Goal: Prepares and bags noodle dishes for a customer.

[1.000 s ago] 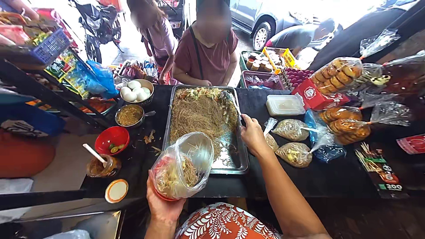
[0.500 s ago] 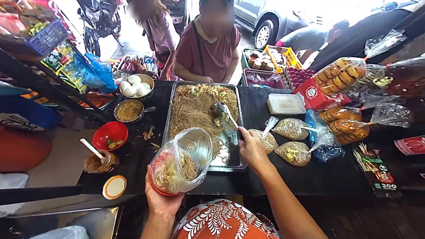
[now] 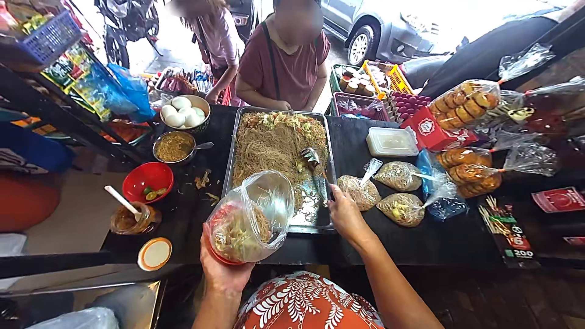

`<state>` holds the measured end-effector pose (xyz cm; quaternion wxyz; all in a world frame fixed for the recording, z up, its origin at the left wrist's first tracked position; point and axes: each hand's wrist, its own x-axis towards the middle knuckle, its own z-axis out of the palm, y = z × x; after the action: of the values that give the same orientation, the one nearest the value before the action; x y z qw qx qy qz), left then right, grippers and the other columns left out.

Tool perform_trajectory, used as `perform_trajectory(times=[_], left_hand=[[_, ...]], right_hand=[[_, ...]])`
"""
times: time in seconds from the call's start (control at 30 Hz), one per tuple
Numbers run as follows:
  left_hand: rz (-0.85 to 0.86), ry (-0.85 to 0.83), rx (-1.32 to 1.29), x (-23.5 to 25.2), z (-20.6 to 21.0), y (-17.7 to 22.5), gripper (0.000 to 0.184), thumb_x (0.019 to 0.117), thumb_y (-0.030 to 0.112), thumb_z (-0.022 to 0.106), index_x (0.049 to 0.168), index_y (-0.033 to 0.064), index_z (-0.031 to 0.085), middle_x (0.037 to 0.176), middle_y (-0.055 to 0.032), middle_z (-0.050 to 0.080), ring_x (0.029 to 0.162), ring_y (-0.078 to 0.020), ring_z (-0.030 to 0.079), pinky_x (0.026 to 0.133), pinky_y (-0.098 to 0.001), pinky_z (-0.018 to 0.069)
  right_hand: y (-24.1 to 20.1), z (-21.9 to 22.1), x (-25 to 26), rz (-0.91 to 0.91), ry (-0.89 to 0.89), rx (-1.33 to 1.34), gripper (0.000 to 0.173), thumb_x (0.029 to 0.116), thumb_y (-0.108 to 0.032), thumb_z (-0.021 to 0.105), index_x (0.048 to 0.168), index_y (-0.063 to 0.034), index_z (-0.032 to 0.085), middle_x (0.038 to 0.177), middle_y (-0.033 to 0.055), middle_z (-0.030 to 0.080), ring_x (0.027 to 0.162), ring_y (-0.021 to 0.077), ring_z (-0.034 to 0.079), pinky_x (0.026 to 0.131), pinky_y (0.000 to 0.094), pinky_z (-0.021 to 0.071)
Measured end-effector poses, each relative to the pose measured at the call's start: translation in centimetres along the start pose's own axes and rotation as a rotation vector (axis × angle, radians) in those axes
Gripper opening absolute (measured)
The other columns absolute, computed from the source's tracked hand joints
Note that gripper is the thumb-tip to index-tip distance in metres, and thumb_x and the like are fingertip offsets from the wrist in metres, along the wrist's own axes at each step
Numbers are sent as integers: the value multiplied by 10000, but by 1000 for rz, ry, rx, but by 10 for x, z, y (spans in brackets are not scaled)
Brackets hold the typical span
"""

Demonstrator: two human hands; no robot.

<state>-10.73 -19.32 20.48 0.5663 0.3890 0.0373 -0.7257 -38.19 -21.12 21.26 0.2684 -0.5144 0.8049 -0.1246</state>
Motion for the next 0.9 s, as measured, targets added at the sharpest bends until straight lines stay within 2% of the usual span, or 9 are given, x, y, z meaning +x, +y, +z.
perform_trajectory(times=[0.07,0.1,0.13,0.17,0.2,0.3,0.4,0.73,0.9], left_hand=[[14,-8,-21,-1,-1,0,772,961,768,230,1342,189,570,1223,-179,671,1054,-386,682,746,-635,572],[21,-13,-36,-1,-1,0,772,960,767,227,1331,186,575,1210,-179,676,1044,-381,686,739,-631,575],[26,-24,-51,-1,-1,0,773,960,768,226,1326,183,574,1205,-179,675,1041,-378,686,741,-627,575],[30,-31,-65,0,-2,0,771,958,768,230,1319,182,577,1199,-177,677,1036,-376,688,738,-622,577],[33,-33,-71,0,-3,0,770,957,770,236,1316,182,580,1199,-175,679,1032,-374,691,735,-620,579],[37,-28,-72,1,-3,1,779,952,778,242,1319,181,582,1200,-179,680,1026,-381,693,724,-625,580],[34,-8,-62,0,-2,3,777,959,772,229,1324,184,582,1205,-178,679,1037,-380,690,738,-627,578],[-109,54,-60,-34,-21,13,757,980,738,229,1283,147,593,1129,-207,690,966,-393,701,714,-601,590],[-173,180,-10,-41,-44,2,699,1009,695,259,1358,169,558,1189,-216,674,996,-413,693,731,-606,588]], right_hand=[[-13,11,-12,-1,-123,122,549,1077,-137,438,1594,-10,304,1456,279,513,1278,357,584,1103,472,460],[-21,16,-19,17,-180,202,551,1088,-144,424,1606,-28,279,1419,246,554,1178,306,636,1026,437,512],[-27,21,-23,50,-223,331,535,1101,-161,409,1610,-61,280,1229,196,621,901,240,653,790,393,557],[-33,23,-26,100,-285,518,517,1114,-175,391,1614,-103,282,1054,137,613,715,183,602,617,336,528],[-34,23,-25,145,-350,751,491,1118,-174,380,1601,-124,305,938,84,581,622,137,567,519,280,497],[-21,20,-19,252,-496,1409,374,1122,-162,335,1482,-79,393,842,58,586,525,76,560,410,187,464],[-4,10,-27,245,-557,1647,356,1117,-175,300,1434,-63,415,885,84,618,524,70,579,407,167,468],[32,4,-42,224,-545,1444,409,1107,-176,248,1465,-74,418,912,77,631,525,55,581,394,161,467],[28,7,-46,107,-379,846,455,1107,-176,315,1544,-72,390,891,78,664,524,138,607,415,272,523]])
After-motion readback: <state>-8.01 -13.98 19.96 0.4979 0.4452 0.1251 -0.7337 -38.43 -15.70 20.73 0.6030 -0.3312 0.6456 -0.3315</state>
